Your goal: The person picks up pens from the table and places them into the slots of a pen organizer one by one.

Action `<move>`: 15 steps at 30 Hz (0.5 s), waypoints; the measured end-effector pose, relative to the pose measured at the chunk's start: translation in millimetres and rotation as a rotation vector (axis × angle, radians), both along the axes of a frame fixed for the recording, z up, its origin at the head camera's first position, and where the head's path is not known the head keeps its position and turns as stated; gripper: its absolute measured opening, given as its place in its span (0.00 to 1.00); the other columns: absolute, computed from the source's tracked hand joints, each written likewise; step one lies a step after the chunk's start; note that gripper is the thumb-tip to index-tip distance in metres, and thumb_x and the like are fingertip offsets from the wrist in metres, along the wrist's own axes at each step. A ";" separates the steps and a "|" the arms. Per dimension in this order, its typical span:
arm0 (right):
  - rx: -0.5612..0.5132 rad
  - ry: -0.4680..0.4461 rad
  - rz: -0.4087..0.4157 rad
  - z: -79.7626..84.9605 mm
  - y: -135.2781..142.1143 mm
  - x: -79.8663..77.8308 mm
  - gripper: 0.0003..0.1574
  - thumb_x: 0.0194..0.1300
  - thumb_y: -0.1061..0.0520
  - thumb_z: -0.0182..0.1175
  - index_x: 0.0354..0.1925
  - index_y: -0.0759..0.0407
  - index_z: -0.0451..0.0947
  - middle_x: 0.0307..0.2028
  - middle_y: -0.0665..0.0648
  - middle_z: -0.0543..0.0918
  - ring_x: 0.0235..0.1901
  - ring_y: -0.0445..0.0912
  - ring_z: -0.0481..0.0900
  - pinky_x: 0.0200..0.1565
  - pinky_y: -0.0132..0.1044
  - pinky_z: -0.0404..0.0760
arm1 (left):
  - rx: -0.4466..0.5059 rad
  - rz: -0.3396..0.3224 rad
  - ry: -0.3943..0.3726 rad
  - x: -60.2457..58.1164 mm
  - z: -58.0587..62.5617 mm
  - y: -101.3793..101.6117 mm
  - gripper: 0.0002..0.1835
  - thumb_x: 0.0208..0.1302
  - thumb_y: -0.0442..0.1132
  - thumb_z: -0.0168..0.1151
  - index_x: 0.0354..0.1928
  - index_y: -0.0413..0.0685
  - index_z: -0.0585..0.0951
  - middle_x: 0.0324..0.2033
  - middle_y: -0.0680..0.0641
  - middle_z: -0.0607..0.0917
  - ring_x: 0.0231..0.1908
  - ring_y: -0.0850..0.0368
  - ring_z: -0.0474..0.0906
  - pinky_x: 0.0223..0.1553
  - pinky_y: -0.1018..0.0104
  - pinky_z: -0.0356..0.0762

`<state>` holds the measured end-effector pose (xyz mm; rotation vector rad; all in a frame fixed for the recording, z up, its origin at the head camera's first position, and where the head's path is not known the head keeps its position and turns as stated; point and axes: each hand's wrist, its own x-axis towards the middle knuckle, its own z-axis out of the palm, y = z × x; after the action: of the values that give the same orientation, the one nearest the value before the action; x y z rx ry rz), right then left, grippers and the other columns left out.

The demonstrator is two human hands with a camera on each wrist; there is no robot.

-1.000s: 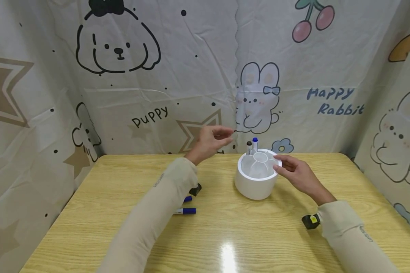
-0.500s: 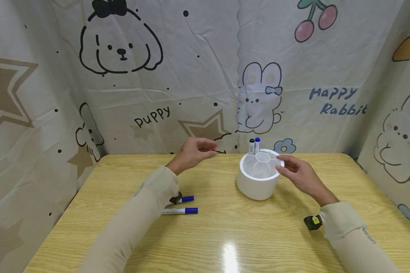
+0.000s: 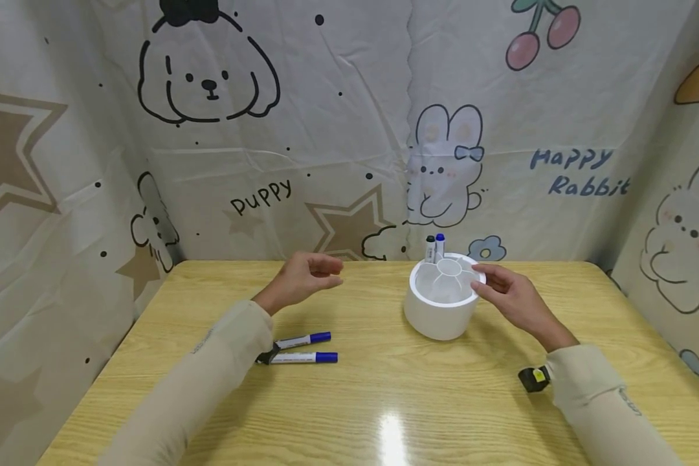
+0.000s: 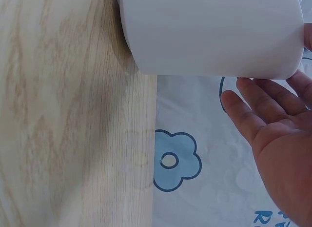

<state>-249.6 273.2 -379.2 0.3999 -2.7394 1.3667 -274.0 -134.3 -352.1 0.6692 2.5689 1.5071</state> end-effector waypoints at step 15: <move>0.001 0.002 0.003 1.1 -0.4 0.4 0.34 0.75 0.50 0.58 0.68 0.71 0.67 0.65 0.75 0.70 0.62 0.67 0.73 0.58 0.54 0.76 | -0.076 0.003 -0.042 20.4 -22.0 -39.8 0.22 0.65 0.36 0.69 0.59 0.35 0.80 0.53 0.37 0.83 0.52 0.45 0.82 0.54 0.54 0.80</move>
<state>-249.2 272.8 -378.1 0.4050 -2.7391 1.3649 -253.5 -174.2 -374.1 0.6186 2.5819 1.4014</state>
